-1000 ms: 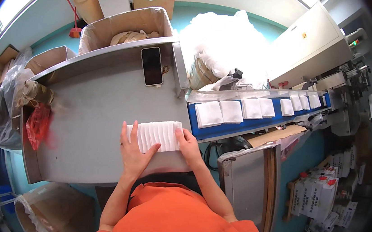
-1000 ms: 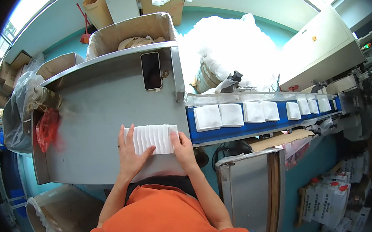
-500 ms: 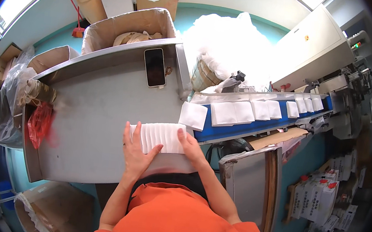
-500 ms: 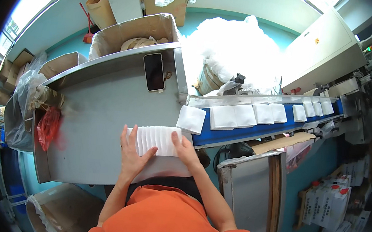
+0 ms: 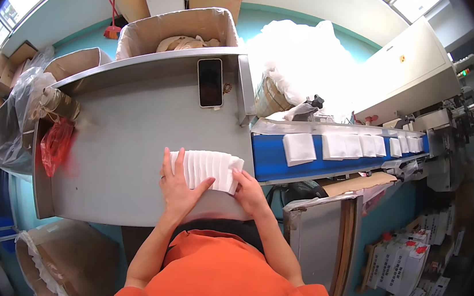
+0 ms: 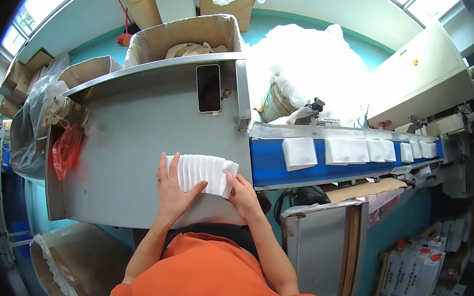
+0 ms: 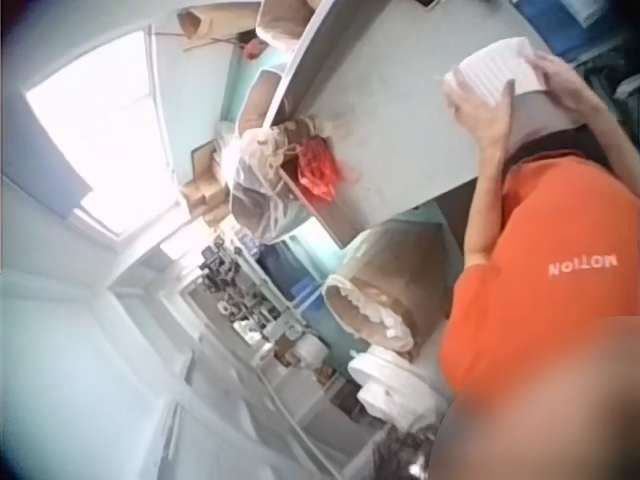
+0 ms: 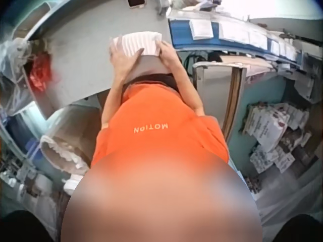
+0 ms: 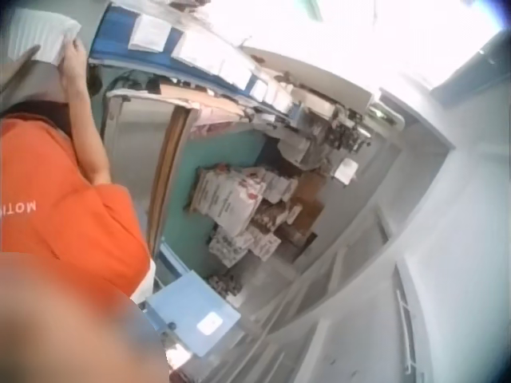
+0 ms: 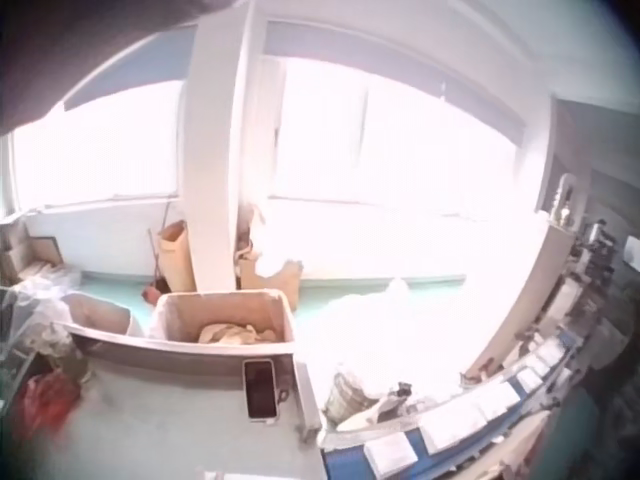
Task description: Organizing and preparing pleated paper filters from a machine onto a packaging station.
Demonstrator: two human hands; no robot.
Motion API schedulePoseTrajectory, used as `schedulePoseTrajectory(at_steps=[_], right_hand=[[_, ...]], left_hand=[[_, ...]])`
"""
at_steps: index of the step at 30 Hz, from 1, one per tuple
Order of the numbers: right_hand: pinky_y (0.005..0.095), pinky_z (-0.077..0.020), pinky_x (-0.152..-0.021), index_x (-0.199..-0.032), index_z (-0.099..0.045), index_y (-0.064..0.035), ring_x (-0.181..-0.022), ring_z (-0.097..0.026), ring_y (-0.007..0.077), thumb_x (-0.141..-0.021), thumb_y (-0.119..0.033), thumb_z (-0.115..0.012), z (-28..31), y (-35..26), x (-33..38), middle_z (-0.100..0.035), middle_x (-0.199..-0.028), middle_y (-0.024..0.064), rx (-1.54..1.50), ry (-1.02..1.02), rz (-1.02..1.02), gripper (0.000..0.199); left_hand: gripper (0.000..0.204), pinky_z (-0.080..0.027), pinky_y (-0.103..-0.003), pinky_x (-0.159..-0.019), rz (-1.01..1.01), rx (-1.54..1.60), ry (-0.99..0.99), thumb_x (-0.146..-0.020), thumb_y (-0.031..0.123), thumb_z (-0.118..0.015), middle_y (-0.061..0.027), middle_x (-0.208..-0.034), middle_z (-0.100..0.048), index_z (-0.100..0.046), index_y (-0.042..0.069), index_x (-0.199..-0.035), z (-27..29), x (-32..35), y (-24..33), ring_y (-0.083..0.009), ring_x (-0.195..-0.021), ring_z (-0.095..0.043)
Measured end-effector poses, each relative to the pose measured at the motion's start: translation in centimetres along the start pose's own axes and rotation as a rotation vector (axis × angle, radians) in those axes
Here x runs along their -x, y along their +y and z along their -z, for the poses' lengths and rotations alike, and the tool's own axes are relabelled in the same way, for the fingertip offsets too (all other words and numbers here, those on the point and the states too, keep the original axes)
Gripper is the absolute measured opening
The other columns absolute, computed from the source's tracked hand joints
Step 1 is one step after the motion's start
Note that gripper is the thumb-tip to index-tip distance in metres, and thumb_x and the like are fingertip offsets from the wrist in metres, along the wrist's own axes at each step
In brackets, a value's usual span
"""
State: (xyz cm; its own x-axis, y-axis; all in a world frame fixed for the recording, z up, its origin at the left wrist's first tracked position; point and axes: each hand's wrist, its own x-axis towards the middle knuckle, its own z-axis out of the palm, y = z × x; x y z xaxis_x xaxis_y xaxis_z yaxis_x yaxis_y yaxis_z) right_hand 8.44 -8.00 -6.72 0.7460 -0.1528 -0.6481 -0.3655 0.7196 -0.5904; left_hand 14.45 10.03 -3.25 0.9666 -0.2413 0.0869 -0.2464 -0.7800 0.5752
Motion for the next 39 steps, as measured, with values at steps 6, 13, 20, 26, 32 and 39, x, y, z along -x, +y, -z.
schedulePoseTrajectory(at_steps=[6, 13, 20, 26, 32, 39], right_hand=[[0.0289, -0.0512, -0.076, -0.123, -0.049, -0.0013, -0.09, -0.063, 0.0163, -0.097, -0.023, -0.056, 3.6, 1.0, -0.8, -0.063, -0.108, 0.0074, -0.082, 0.22, 0.236, 0.035], [0.0253, -0.0478, -0.078, -0.118, -0.054, 0.0001, -0.089, -0.058, 0.0117, -0.096, -0.031, -0.058, -0.9, 0.8, -0.3, -0.063, -0.097, 0.007, 0.598, 0.066, 0.456, 0.038], [0.0265, -0.0536, -0.068, -0.12, -0.054, -0.0015, -0.083, -0.065, 0.0166, -0.095, -0.015, -0.059, 3.4, 1.8, -1.1, -0.065, -0.1, 0.0075, 0.024, 0.159, 0.124, 0.03], [0.0209, -0.0448, -0.072, -0.112, -0.059, -0.0002, -0.084, -0.056, 0.0077, -0.094, -0.04, -0.06, -0.4, 0.4, 0.3, -0.062, -0.09, 0.0051, 0.602, 0.131, 0.382, 0.043], [0.0206, -0.0442, -0.066, -0.111, -0.06, -0.0027, -0.077, -0.056, 0.0074, -0.092, -0.027, -0.064, 1.7, 0.6, 0.4, -0.062, -0.091, 0.0026, 0.273, -0.095, 0.11, 0.031], [0.0279, -0.0531, -0.073, -0.115, -0.051, 0.0001, -0.088, -0.065, 0.0197, -0.096, -0.029, -0.058, 3.8, -0.2, -0.4, -0.062, -0.102, 0.0107, -0.098, 0.249, 0.211, 0.035]], left_hand=[[0.092, -0.038, -0.053, -0.098, -0.072, 0.1, 0.008, -0.07, 0.052, -0.077, -0.0216, -0.15, -0.021, -0.038, 0.008, -0.141, -1.2, -0.3, -1.0, -0.0429, -0.129, -0.035], [0.093, -0.038, -0.055, -0.096, -0.124, -0.006, 0.013, -0.067, 0.053, -0.079, -0.0216, -0.151, -0.02, -0.04, 0.013, -0.141, -1.1, 0.4, 2.3, -0.0439, -0.13, -0.033], [0.087, -0.038, -0.057, -0.094, -0.086, -0.041, 0.057, -0.068, 0.05, -0.078, -0.0201, -0.152, -0.021, -0.044, 0.016, -0.14, -1.0, -0.4, 0.6, -0.0435, -0.132, -0.031], [0.086, -0.04, -0.056, -0.095, -0.228, 0.272, -0.105, -0.068, 0.045, -0.079, -0.0212, -0.15, -0.022, -0.044, 0.015, -0.139, -2.3, -0.7, -0.6, -0.0454, -0.13, -0.032], [0.087, -0.039, -0.056, -0.095, -0.14, -0.011, -0.008, -0.068, 0.045, -0.079, -0.0242, -0.15, -0.02, -0.042, 0.017, -0.141, -1.3, 0.1, 1.9, -0.048, -0.13, -0.031], [0.081, -0.041, -0.054, -0.096, -0.139, 0.114, 0.0, -0.071, 0.039, -0.079, -0.0237, -0.15, -0.022, -0.043, 0.016, -0.139, -1.7, 0.0, 1.4, -0.0451, -0.127, -0.036]])
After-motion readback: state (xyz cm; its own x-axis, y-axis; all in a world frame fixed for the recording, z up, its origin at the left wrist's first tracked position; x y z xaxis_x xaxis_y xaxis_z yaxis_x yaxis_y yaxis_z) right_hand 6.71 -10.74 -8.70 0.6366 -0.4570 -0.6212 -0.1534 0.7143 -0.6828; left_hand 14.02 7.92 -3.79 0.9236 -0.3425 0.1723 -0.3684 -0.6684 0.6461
